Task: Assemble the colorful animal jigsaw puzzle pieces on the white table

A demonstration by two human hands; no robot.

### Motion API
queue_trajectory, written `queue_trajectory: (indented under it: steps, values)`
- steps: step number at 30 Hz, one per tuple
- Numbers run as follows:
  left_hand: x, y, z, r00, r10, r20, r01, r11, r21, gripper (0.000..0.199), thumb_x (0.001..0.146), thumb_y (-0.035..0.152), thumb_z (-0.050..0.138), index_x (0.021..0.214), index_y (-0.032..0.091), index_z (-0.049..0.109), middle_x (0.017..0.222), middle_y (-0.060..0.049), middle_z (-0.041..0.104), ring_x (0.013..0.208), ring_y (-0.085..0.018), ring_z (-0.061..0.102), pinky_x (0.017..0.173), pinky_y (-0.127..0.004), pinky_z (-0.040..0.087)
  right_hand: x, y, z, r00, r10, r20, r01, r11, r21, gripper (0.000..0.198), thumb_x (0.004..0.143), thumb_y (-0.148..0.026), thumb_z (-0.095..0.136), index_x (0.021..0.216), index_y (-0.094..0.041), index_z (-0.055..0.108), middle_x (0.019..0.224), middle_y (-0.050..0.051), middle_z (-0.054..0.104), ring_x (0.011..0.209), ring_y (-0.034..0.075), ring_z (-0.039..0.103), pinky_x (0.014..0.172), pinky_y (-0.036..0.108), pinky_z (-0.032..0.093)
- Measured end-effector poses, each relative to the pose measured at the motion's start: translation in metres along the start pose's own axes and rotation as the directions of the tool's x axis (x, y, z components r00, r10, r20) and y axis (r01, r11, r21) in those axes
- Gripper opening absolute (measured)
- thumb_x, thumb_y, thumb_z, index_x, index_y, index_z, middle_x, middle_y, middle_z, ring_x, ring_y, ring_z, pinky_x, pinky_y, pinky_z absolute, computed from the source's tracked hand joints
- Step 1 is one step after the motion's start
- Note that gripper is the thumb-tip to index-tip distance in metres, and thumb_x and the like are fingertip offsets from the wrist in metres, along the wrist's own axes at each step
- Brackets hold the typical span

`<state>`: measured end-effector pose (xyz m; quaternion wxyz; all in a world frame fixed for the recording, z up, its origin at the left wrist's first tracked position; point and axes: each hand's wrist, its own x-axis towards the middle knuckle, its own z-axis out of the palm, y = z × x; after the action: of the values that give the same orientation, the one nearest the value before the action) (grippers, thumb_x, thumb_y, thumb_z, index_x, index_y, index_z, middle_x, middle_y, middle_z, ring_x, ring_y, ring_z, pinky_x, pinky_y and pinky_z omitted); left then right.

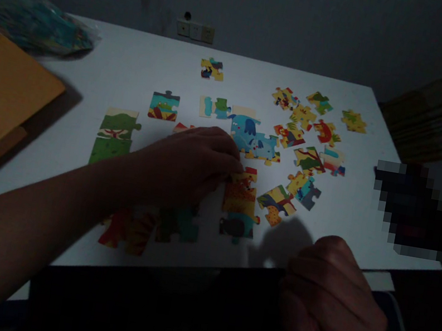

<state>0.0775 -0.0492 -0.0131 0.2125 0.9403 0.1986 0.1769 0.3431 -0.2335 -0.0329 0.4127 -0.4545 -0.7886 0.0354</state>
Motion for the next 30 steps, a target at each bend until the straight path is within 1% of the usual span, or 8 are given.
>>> queue_trajectory:
  steps: [3, 6, 13, 16, 18, 21, 25, 30]
  values:
    - [-0.003, -0.012, -0.009, 0.994, -0.05, -0.095, 0.054, 0.998, 0.044, 0.046, 0.096, 0.007, 0.056, 0.13, 0.025, 0.081, 0.14, -0.009, 0.078, 0.131, -0.027, 0.073, 0.116, -0.047, 0.06, -0.008, 0.002, -0.001, 0.978, -0.055, -0.201, 0.067, 0.996, 0.053, 0.027, 0.101, -0.02, 0.056, 0.075, -0.026, 0.059, 0.06, 0.0, 0.054, 0.052, 0.02, 0.052, 0.055, 0.042, 0.036]
    - [-0.007, -0.023, -0.013, 0.991, -0.046, -0.122, 0.059, 0.993, 0.099, 0.043, 0.095, 0.008, 0.055, 0.123, 0.024, 0.083, 0.135, -0.01, 0.08, 0.128, -0.028, 0.074, 0.113, -0.049, 0.061, -0.011, 0.01, -0.003, 0.948, -0.032, -0.317, 0.048, 0.998, 0.042, 0.031, 0.104, -0.023, 0.053, 0.073, -0.027, 0.057, 0.059, 0.0, 0.049, 0.05, 0.021, 0.049, 0.054, 0.042, 0.034]
    - [-0.003, -0.006, -0.005, 0.996, 0.076, -0.052, -0.07, 0.992, 0.107, 0.029, 0.097, 0.015, 0.063, 0.118, 0.02, 0.083, 0.13, -0.015, 0.079, 0.117, -0.026, 0.075, 0.104, -0.044, 0.064, -0.018, 0.051, -0.017, 0.977, -0.002, -0.215, -0.036, 0.984, -0.174, 0.016, 0.097, -0.015, 0.062, 0.084, -0.025, 0.065, 0.07, 0.001, 0.062, 0.061, 0.02, 0.056, 0.062, 0.04, 0.042]
    - [-0.002, 0.004, -0.002, 0.99, 0.137, 0.013, -0.138, 0.985, 0.1, 0.028, 0.101, 0.02, 0.067, 0.124, 0.021, 0.083, 0.133, -0.015, 0.079, 0.121, -0.028, 0.075, 0.107, -0.047, 0.063, -0.024, 0.065, -0.025, 0.952, 0.155, -0.264, -0.224, 0.941, -0.255, 0.016, 0.1, -0.019, 0.065, 0.085, -0.026, 0.065, 0.074, 0.001, 0.064, 0.069, 0.022, 0.06, 0.069, 0.041, 0.044]
    - [-0.002, 0.006, 0.001, 0.985, 0.167, 0.037, -0.169, 0.981, 0.094, 0.026, 0.103, 0.027, 0.072, 0.126, 0.022, 0.083, 0.137, -0.016, 0.078, 0.127, -0.03, 0.074, 0.112, -0.05, 0.061, -0.024, 0.071, -0.03, 0.91, 0.291, -0.296, -0.372, 0.887, -0.274, 0.006, 0.1, -0.023, 0.067, 0.096, -0.027, 0.07, 0.086, 0.003, 0.07, 0.08, 0.026, 0.065, 0.076, 0.043, 0.049]
    - [-0.003, 0.006, 0.004, 0.981, 0.175, 0.085, -0.181, 0.981, 0.064, 0.028, 0.101, 0.037, 0.082, 0.125, 0.023, 0.084, 0.142, -0.016, 0.077, 0.131, -0.032, 0.073, 0.115, -0.051, 0.059, -0.017, 0.072, -0.032, 0.873, 0.42, -0.248, -0.481, 0.827, -0.29, 0.024, 0.096, -0.028, 0.069, 0.12, -0.026, 0.072, 0.108, 0.009, 0.074, 0.1, 0.032, 0.069, 0.089, 0.05, 0.054]
    - [-0.004, 0.006, 0.007, 0.983, 0.147, 0.107, -0.152, 0.987, 0.043, 0.036, 0.096, 0.042, 0.09, 0.128, 0.027, 0.084, 0.143, -0.014, 0.077, 0.132, -0.033, 0.073, 0.116, -0.051, 0.058, -0.006, 0.068, -0.029, 0.897, 0.423, -0.132, -0.442, 0.838, -0.319, 0.043, 0.094, -0.032, 0.072, 0.135, -0.023, 0.067, 0.124, 0.014, 0.074, 0.116, 0.038, 0.069, 0.101, 0.059, 0.055]
    - [-0.002, 0.012, 0.005, 0.984, 0.136, 0.116, -0.142, 0.989, 0.044, 0.037, 0.092, 0.036, 0.092, 0.128, 0.031, 0.085, 0.14, -0.011, 0.079, 0.131, -0.032, 0.073, 0.118, -0.05, 0.057, -0.004, 0.068, -0.027, 0.88, 0.462, -0.116, -0.472, 0.813, -0.342, 0.057, 0.096, -0.037, 0.073, 0.15, -0.025, 0.062, 0.141, 0.017, 0.072, 0.131, 0.042, 0.065, 0.11, 0.067, 0.053]
